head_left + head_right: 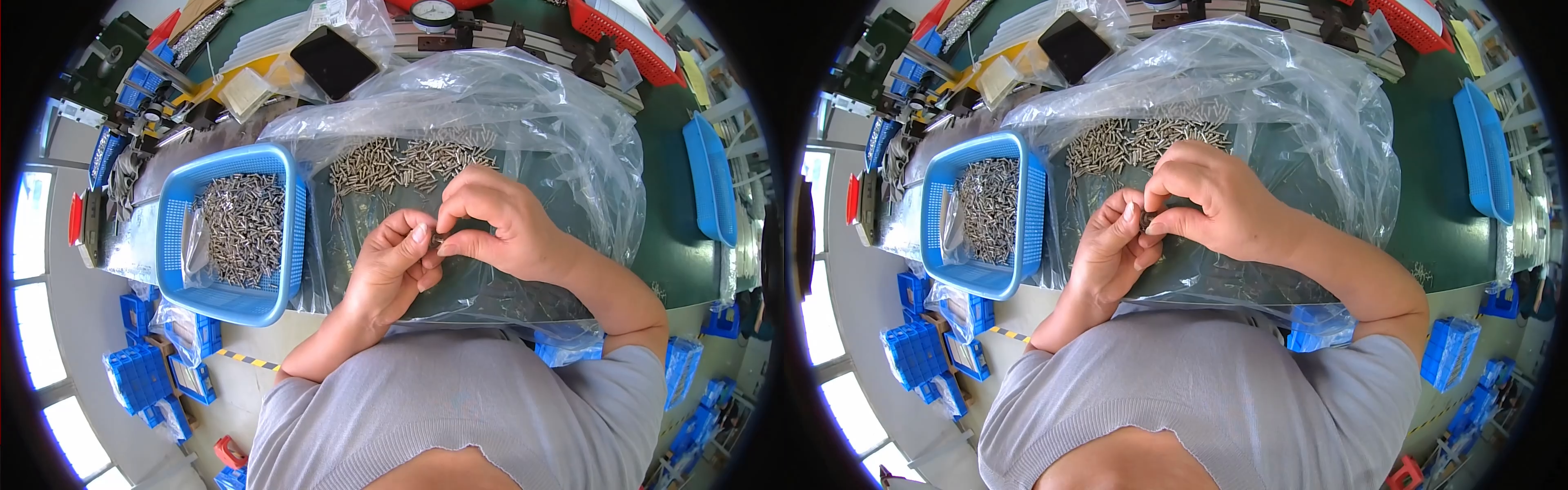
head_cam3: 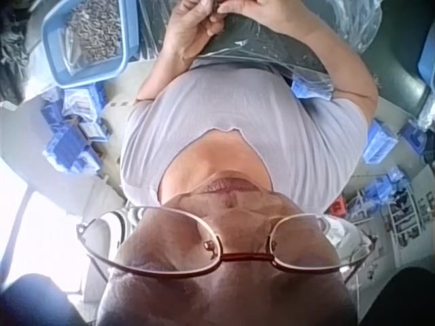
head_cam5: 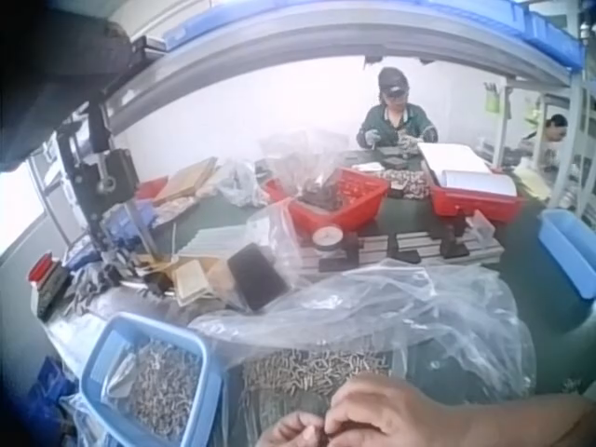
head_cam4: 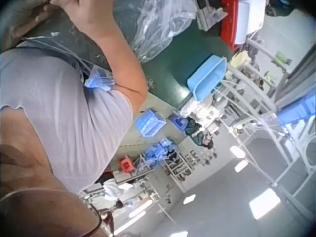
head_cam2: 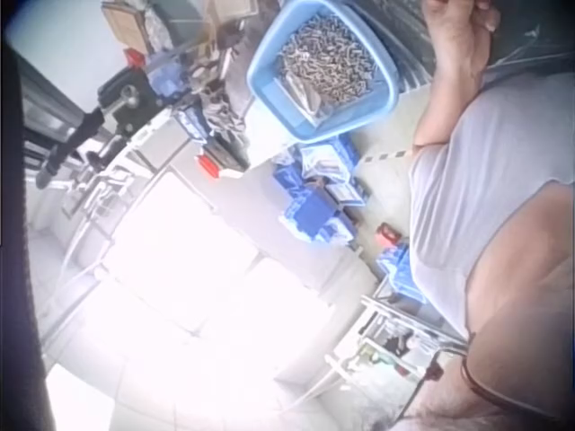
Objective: Assembling small metal pins into circular metal components at a factory workbench.
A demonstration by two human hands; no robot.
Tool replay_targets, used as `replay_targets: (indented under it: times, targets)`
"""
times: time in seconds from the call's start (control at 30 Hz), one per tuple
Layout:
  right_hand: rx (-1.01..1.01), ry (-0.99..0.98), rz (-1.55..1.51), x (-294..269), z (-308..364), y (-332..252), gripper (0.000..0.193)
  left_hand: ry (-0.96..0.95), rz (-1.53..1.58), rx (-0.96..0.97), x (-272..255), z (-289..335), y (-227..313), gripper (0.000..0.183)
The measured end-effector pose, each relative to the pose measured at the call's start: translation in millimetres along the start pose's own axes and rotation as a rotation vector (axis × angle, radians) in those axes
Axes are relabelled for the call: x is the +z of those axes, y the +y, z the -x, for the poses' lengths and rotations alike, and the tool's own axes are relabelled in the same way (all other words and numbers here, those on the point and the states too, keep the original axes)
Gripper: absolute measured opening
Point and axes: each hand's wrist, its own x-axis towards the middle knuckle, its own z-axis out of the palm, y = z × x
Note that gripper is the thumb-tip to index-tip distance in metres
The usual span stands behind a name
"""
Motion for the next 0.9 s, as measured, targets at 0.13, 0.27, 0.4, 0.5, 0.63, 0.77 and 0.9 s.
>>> replay_targets:
  times: [0.13,0.27,0.4,0.5,0.63,0.77,0.9]
  targets:
    - [0.166,-0.061,-0.088,3,0,-1,0.024,-0.013,-0.010,-0.008,2,-1,0,0.018]
    - [0.175,-0.059,-0.124,3,1,-1,0.022,-0.031,-0.026,-0.033,2,-1,2,0.019]
    - [0.117,-0.053,-0.063,0,0,0,0.022,-0.020,-0.003,-0.032,4,-2,0,0.023]
    - [0.191,-0.025,-0.059,-2,0,1,0.021,-0.006,-0.021,-0.008,2,-2,-3,0.024]
    - [0.110,-0.061,-0.072,-9,-2,2,0.013,-0.046,0.044,0.067,-1,-2,-3,0.024]
    - [0.285,0.055,0.150,-25,-3,12,0.008,-0.046,0.051,0.086,1,-2,-2,0.026]
    - [0.190,-0.029,0.410,-25,3,23,0.012,-0.062,0.055,0.088,0,-3,-2,0.026]
